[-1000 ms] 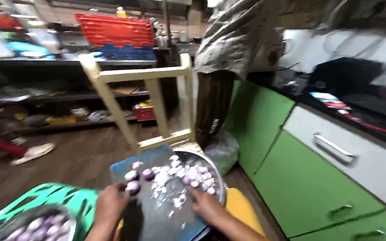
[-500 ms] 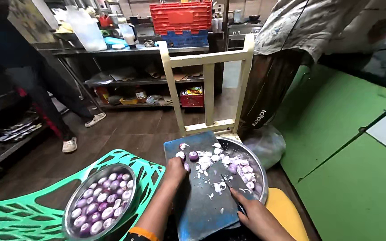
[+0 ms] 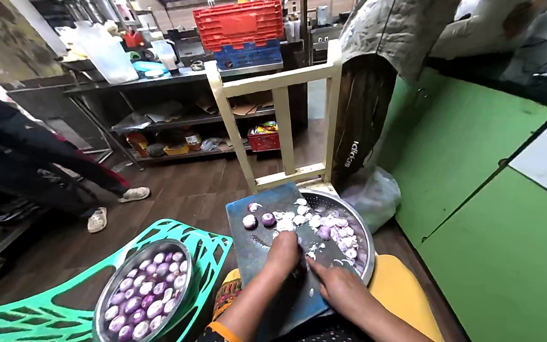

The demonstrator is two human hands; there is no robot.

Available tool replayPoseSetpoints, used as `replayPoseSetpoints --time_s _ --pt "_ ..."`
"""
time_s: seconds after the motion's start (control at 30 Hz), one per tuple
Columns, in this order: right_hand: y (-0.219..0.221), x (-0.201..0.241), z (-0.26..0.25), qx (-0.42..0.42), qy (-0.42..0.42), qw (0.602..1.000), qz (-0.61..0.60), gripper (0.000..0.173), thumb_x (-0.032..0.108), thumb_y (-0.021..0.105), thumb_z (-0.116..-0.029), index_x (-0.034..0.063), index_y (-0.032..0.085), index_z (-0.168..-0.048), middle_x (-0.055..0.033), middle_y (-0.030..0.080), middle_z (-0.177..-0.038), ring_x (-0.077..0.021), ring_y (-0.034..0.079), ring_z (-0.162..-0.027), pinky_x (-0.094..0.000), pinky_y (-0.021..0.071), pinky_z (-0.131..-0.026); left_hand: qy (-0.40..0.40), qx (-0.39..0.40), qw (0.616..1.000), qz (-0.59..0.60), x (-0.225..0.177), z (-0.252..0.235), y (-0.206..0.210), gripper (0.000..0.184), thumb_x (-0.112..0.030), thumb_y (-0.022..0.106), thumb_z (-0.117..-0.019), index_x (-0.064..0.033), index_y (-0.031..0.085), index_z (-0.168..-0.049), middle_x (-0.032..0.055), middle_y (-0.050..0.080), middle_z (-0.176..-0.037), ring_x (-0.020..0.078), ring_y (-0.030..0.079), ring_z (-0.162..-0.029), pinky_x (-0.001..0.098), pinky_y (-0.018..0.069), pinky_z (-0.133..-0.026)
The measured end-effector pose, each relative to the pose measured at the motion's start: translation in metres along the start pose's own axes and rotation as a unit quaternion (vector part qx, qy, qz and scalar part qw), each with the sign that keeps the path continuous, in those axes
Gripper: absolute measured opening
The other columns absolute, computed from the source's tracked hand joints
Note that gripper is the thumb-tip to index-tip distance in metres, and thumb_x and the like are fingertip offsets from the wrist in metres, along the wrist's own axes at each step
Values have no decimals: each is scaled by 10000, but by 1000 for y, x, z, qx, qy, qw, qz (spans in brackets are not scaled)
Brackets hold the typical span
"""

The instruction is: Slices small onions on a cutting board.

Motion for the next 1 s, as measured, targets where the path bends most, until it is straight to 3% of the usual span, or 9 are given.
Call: replayPoseSetpoints --time_s 0.17,0.27,0.43,0.6,0.7,0.87,1.0 --pt "8 -5 13 22 23 999 15 662 156 502 -1013 327 326 -1628 -203 725 -1010 -418 713 -954 -607 564 -815 -3 -6 1000 -12 -4 1 -1 201 -203 718 -930 -4 735 -949 202 727 -1033 370 718 -1000 571 592 -871" --pt "-2 0 22 13 5 1000 2 672 170 494 -1016 310 291 -1641 -182 722 -952 -400 718 -892 -593 569 -781 3 -5 1000 -20 -2 -3 -1 151 -143 726 -909 -3 743 -963 198 727 -1053 371 710 -1025 568 585 -895" --pt "5 1 -6 14 18 1000 3 612 163 470 -1035 268 345 -1625 -203 722 -1029 -408 709 -978 -587 563 -848 9 -19 1000 -16 -3 -2 4 187 -211 744 -913 -24 750 -928 179 737 -1013 348 722 -996 558 594 -885" --pt "0 1 17 10 6 1000 -2 669 180 514 -1013 298 304 -1637 -186 725 -964 -397 720 -909 -592 571 -797 -13 -7 1000 3 -1 0 1 192 -176 716 -928 4 733 -993 211 719 -1082 381 705 -1052 578 580 -910" --pt "-1 10 -1 15 8 1000 -4 601 185 470 -1050 269 328 -1628 -199 720 -1015 -410 712 -957 -599 567 -831 2 -5 1000 -6 -1 1 4 152 -114 711 -918 12 732 -1000 221 719 -1076 397 705 -1037 594 578 -900" --pt "8 -1 6 31 17 999 9 641 176 483 -1034 301 305 -1637 -213 723 -1004 -428 713 -948 -613 565 -818 -9 -10 1000 1 1 2 2 205 -194 695 -942 1 731 -997 204 722 -1076 371 709 -1047 567 581 -911" --pt "-6 5 19 19 2 1000 -5 663 184 511 -1020 305 300 -1637 -185 720 -950 -403 717 -891 -591 571 -779 -13 -11 1000 2 2 -1 2 169 -151 713 -921 0 734 -994 206 721 -1078 376 707 -1043 573 584 -901"
Point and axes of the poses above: each hand's wrist, its own z-axis away from the middle knuckle, its own y-axis out of the palm, x = y × z, the point moved 2 cm from there along -z, towards the middle knuckle
